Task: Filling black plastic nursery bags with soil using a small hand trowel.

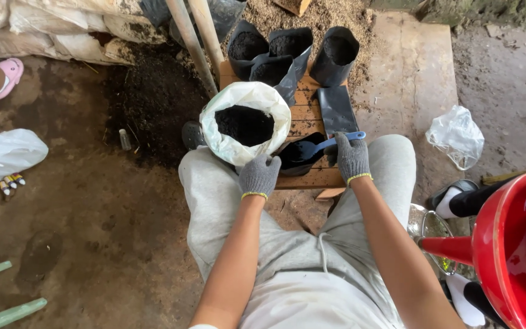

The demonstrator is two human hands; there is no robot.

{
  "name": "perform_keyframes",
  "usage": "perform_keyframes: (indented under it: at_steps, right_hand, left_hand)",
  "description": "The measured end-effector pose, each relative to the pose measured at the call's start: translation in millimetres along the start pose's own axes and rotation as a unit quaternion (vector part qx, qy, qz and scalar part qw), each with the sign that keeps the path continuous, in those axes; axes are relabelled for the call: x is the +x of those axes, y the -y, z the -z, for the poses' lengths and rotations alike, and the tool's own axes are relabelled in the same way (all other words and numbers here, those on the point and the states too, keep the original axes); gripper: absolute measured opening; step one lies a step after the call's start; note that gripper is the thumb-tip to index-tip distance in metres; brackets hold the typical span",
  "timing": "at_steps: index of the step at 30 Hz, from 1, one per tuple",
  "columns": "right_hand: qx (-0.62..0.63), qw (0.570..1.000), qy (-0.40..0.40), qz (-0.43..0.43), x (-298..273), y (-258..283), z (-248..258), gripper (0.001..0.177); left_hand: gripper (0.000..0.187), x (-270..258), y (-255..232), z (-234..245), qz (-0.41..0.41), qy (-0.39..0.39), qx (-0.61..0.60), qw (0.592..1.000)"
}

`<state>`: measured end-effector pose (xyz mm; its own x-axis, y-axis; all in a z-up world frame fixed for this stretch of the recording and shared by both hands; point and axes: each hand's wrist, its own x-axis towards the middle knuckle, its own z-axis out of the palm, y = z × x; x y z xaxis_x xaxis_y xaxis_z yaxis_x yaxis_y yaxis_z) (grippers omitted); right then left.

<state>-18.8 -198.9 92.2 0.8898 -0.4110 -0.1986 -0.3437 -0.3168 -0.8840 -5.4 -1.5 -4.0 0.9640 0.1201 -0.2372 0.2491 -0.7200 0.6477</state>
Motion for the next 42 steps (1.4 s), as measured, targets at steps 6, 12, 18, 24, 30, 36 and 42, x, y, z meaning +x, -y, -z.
perform_keyframes:
  at_steps: [6,12,18,24,30,36,42]
  right_hand:
    - [0.009,0.997,0.069,-0.035,22,-26,-13,0.043]
    - [-0.026,0.997,0.076,-0.020,35,-50,-4,0.043]
    - [-0.077,0.993,0.056,0.070,30,-29,18,0.039]
    - [-0.125,0.979,0.035,0.160,55,-52,27,0.032]
    - [-0.224,0.934,-0.014,0.278,49,-54,21,0.023]
    - [-0.204,0.951,0.009,0.230,36,-41,16,0.026]
    - [-0.034,0.993,-0.009,0.110,13,-17,1,0.022]
  left_hand:
    - [0.048,-6,-7,8,0.005,0.014,0.006,1.000]
    - [0.052,-9,-11,11,0.005,0.017,-0.001,1.000]
    - [0.053,-19,-24,29,0.007,0.040,-0.014,0.999]
    - [0.047,-11,-15,14,0.007,0.040,0.011,0.999]
    - [0.043,-7,-7,7,-0.006,0.043,0.020,0.999]
    - [0.045,-12,-14,15,-0.004,0.047,0.004,0.999]
    - [0.048,-5,-19,14,0.013,0.026,-0.010,1.000]
